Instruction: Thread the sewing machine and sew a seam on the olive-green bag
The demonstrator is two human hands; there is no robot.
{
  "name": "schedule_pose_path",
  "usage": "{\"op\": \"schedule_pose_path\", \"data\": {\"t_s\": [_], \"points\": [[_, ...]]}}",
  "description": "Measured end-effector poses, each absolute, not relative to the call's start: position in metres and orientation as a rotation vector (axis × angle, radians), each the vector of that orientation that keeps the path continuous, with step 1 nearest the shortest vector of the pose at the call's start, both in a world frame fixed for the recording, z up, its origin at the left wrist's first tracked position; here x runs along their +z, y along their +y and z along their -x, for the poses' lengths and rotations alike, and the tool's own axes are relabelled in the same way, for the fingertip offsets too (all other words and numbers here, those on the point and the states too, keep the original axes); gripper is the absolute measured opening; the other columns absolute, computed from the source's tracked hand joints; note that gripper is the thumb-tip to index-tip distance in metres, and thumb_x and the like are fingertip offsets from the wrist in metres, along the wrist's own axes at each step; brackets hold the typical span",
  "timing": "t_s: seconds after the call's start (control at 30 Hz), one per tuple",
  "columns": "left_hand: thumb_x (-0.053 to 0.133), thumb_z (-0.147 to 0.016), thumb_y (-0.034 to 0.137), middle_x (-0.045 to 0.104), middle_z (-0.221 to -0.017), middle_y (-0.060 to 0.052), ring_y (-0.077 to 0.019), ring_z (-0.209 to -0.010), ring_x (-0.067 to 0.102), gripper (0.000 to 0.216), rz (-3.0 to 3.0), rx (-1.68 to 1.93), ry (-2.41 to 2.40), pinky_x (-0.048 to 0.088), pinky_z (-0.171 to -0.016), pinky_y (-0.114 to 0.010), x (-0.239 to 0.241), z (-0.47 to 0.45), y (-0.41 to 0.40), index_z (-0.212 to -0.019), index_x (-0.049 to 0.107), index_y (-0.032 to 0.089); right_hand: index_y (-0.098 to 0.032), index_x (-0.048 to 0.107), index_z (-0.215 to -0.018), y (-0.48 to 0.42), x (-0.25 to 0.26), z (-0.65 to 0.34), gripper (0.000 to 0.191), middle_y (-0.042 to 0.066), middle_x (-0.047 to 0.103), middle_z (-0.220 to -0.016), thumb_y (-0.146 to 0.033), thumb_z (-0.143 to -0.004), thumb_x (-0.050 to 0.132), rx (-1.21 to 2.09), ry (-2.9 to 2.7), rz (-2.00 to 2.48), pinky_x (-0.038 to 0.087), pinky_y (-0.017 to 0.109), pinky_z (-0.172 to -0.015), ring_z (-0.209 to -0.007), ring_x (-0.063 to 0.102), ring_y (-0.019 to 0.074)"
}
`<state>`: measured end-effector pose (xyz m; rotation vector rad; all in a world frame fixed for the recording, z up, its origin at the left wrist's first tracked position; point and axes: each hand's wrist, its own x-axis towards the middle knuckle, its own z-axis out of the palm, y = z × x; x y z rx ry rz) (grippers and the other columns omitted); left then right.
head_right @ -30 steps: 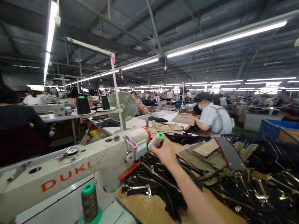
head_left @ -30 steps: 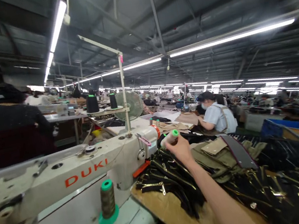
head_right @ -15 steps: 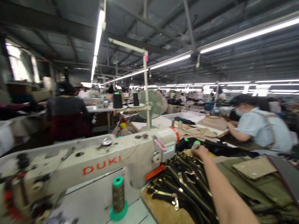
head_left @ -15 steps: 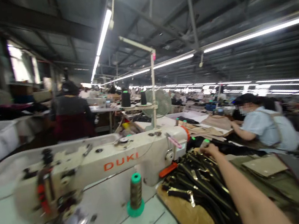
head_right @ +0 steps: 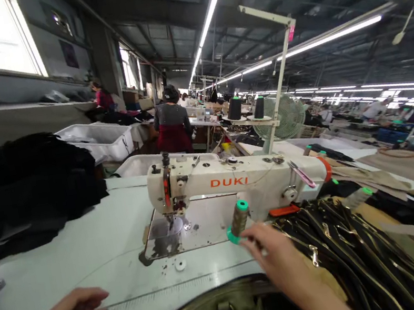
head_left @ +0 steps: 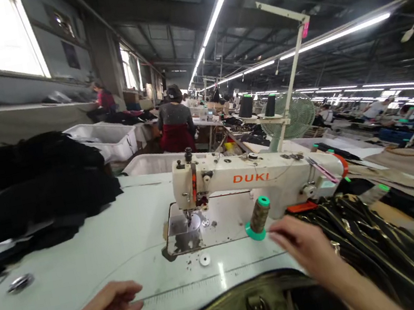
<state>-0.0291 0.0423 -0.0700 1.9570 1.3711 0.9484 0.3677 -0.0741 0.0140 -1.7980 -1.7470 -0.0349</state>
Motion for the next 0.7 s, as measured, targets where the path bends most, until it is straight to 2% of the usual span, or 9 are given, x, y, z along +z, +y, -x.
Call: {"op": "schedule_pose_path", "data": {"t_s": [0.03,0.1,0.13,0.23,0.3,0.37,0.53,0.63,0.7], "points": [[0.067,-0.069,0.067,0.067,-0.070,0.001,-0.0199,-0.066,0.063,0.042,-1.981,0.938,1.332,0.051,-0.066,-0.025,-0.070,0.026,0.043,-0.084,0.070,0.027,-0.023,0.067,-0.103,-0.063,-0.001,-0.333,0.018,0.004,0.066,-0.099,-0.030,-0.092,0.054,0.180,-1.841,1.764,0.051,0.028,-0.078,-0.080,0.065,0.0166],[0.069,-0.072,0.060,0.067,-0.073,0.001,-0.0192,-0.067,0.064,0.035,-2.023,0.944,1.254,0.050,-0.067,-0.023,-0.066,0.021,0.042,-0.085,0.070,0.028,-0.025,0.063,-0.118,-0.040,-0.025,-0.281,0.033,0.004,0.060,-0.116,-0.019,-0.086,0.062,0.425,-1.925,1.701,0.050,0.027,-0.084,-0.080,0.065,0.0137],[0.069,-0.073,0.057,0.067,-0.074,0.001,-0.0187,-0.067,0.064,0.032,-2.041,0.947,1.227,0.050,-0.067,-0.023,-0.064,0.020,0.042,-0.085,0.070,0.028,-0.026,0.060,-0.123,-0.030,-0.033,-0.264,0.041,0.004,0.058,-0.121,-0.016,-0.083,0.065,0.485,-1.947,1.700,0.049,0.028,-0.087,-0.086,0.065,0.0154],[0.069,-0.076,0.051,0.067,-0.078,0.001,-0.0175,-0.067,0.063,0.026,-2.081,0.921,1.167,0.050,-0.067,-0.022,-0.058,0.020,0.038,-0.087,0.070,0.027,-0.022,0.066,-0.113,-0.005,-0.044,-0.245,0.036,0.005,0.059,-0.111,-0.008,-0.079,0.067,0.524,-1.938,1.712,0.048,0.031,-0.090,-0.097,0.062,0.0202],[0.069,-0.077,0.046,0.066,-0.080,0.001,-0.0172,-0.069,0.063,0.022,-2.065,0.922,1.161,0.049,-0.069,-0.021,-0.054,0.019,0.034,-0.088,0.069,0.027,-0.019,0.069,-0.100,0.002,-0.043,-0.245,0.024,0.004,0.060,-0.098,-0.006,-0.079,0.066,0.520,-1.894,1.701,0.048,0.030,-0.086,-0.091,0.062,0.0188],[0.068,-0.078,0.044,0.065,-0.085,0.001,-0.0168,-0.072,0.062,0.021,-2.002,0.987,1.180,0.049,-0.072,-0.021,-0.050,0.015,0.029,-0.091,0.068,0.027,-0.019,0.068,-0.099,0.000,-0.039,-0.245,0.024,0.002,0.060,-0.092,-0.005,-0.079,0.066,0.521,-1.848,1.658,0.049,0.026,-0.082,-0.085,0.062,0.0156],[0.064,-0.084,0.041,0.063,-0.108,-0.003,-0.0181,-0.086,0.064,0.027,-1.788,1.032,0.970,0.052,-0.080,-0.023,-0.043,-0.011,0.020,-0.107,0.064,0.028,-0.023,0.070,-0.102,-0.021,-0.029,-0.236,0.026,0.001,0.061,-0.094,-0.017,-0.077,0.075,0.797,-1.516,1.174,0.050,0.021,-0.070,-0.074,0.061,0.0118],[0.056,-0.091,0.036,0.055,-0.121,-0.004,-0.0205,-0.103,0.062,0.027,-1.679,0.975,0.717,0.054,-0.085,-0.026,-0.039,-0.029,0.017,-0.118,0.060,0.033,-0.025,0.072,-0.099,-0.032,-0.022,-0.229,0.026,0.000,0.062,-0.091,-0.024,-0.074,0.079,0.944,-1.398,1.035,0.048,0.020,-0.069,-0.073,0.060,0.0105],[0.054,-0.093,0.034,0.050,-0.125,-0.004,-0.0208,-0.105,0.061,0.028,-1.630,0.915,0.598,0.053,-0.088,-0.028,-0.037,-0.037,0.013,-0.121,0.059,0.036,-0.022,0.070,-0.096,-0.036,-0.017,-0.225,0.026,-0.001,0.064,-0.085,-0.026,-0.073,0.081,1.073,-1.330,0.988,0.047,0.018,-0.067,-0.071,0.058,0.0092]]}}
